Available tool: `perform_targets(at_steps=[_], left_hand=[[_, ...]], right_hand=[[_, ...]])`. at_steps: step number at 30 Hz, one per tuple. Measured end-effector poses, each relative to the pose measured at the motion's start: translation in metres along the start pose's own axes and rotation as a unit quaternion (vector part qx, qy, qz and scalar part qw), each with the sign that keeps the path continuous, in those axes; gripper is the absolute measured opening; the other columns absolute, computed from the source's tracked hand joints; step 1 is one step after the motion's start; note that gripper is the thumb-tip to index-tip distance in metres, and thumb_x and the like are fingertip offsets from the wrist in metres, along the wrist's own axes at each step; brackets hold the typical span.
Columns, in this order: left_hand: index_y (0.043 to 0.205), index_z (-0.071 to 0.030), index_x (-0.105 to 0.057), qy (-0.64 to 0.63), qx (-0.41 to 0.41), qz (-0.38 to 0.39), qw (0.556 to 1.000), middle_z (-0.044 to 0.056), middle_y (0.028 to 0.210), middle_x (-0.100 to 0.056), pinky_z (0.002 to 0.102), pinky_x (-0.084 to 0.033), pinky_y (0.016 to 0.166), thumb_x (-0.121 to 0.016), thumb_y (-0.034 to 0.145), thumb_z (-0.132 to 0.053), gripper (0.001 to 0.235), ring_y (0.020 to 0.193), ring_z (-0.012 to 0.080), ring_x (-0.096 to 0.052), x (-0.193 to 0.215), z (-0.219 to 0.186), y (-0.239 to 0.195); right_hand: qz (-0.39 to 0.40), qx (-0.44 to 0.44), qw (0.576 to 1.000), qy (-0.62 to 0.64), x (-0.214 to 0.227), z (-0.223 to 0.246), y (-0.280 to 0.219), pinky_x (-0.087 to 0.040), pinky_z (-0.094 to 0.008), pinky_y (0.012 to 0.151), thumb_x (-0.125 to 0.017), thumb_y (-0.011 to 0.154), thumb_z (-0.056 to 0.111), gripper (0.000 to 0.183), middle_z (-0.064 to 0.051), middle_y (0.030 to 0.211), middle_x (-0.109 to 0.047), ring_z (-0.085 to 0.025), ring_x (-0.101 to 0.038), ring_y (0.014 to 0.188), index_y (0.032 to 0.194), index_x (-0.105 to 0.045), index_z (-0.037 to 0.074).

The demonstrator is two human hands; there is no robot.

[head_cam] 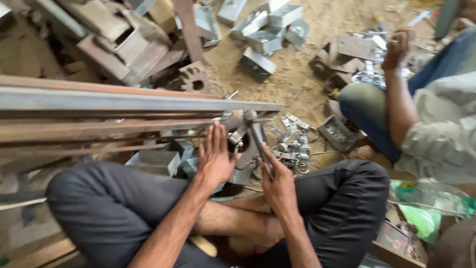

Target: The person assembles small metal box-like components by hammering and using hand tools while seated on the floor.

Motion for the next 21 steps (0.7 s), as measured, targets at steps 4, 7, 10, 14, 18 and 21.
perform_targets(at_steps=[4,7,10,14,18,21], left_hand=[[0.16,0.001,-0.001,0.009,-0.001,-0.003,1.0,0.018,0.17,0.009,0.06,-0.008,0.122,-0.056,0.094,-0.059,0.105,0.158,0.0358,0.003,0.004,-0.001,-0.002],[0.159,0.002,0.0,0.01,0.003,0.012,1.0,0.019,0.169,0.01,0.06,-0.006,0.122,-0.059,0.091,-0.059,0.108,0.157,0.0358,0.004,0.006,0.0,-0.003],[0.159,0.002,-0.001,0.006,-0.007,0.007,1.0,0.019,0.17,0.01,0.059,-0.007,0.122,-0.059,0.092,-0.057,0.107,0.157,0.0364,0.003,0.01,-0.001,-0.002],[0.16,0.001,-0.002,0.004,-0.006,-0.005,1.0,0.018,0.17,0.007,0.058,-0.009,0.124,-0.059,0.092,-0.056,0.105,0.158,0.0359,0.0,0.006,0.002,-0.005],[0.16,0.002,-0.001,-0.001,-0.009,0.0,1.0,0.02,0.169,0.008,0.06,-0.01,0.122,-0.059,0.093,-0.054,0.106,0.157,0.0381,0.001,0.005,0.003,-0.004],[0.16,0.004,-0.001,-0.003,-0.013,-0.005,1.0,0.021,0.17,0.008,0.061,-0.011,0.122,-0.058,0.094,-0.054,0.105,0.157,0.0389,0.0,0.007,0.003,-0.003]], right_hand=[[0.054,-0.147,0.987,-0.036,0.0,-0.012,-0.005,-0.054,-0.044,0.078,-0.063,0.095,0.011,0.054,-0.026,0.104,-0.07,-0.041,-0.07,0.093,0.147,-0.056,0.022],[0.041,-0.107,0.993,-0.011,0.003,-0.008,-0.003,-0.054,-0.043,0.078,-0.063,0.095,0.009,0.051,-0.026,0.1,-0.07,-0.04,-0.07,0.091,0.145,-0.058,0.019],[0.018,-0.061,0.998,-0.011,0.009,-0.002,-0.005,-0.054,-0.043,0.078,-0.063,0.096,0.007,0.048,-0.024,0.097,-0.071,-0.038,-0.069,0.086,0.143,-0.06,0.017],[-0.022,-0.007,1.0,0.016,0.015,0.004,-0.012,-0.054,-0.042,0.078,-0.062,0.098,0.005,0.048,-0.022,0.101,-0.071,-0.035,-0.07,0.087,0.144,-0.058,0.016],[0.006,-0.073,0.997,0.006,0.009,-0.001,-0.008,-0.054,-0.044,0.078,-0.063,0.097,0.007,0.052,-0.021,0.099,-0.071,-0.037,-0.07,0.086,0.146,-0.057,0.021],[0.038,-0.108,0.991,-0.066,0.006,-0.001,-0.005,-0.05,-0.049,0.074,-0.062,0.097,0.012,0.055,-0.023,0.097,-0.069,-0.042,-0.067,0.09,0.149,-0.052,0.026]])
Point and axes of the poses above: each hand's wrist, its own y-axis towards the middle knuckle, its own x-axis out of the back of the hand, z = x × y, the point moved 5 cm from there along y, towards the middle knuckle
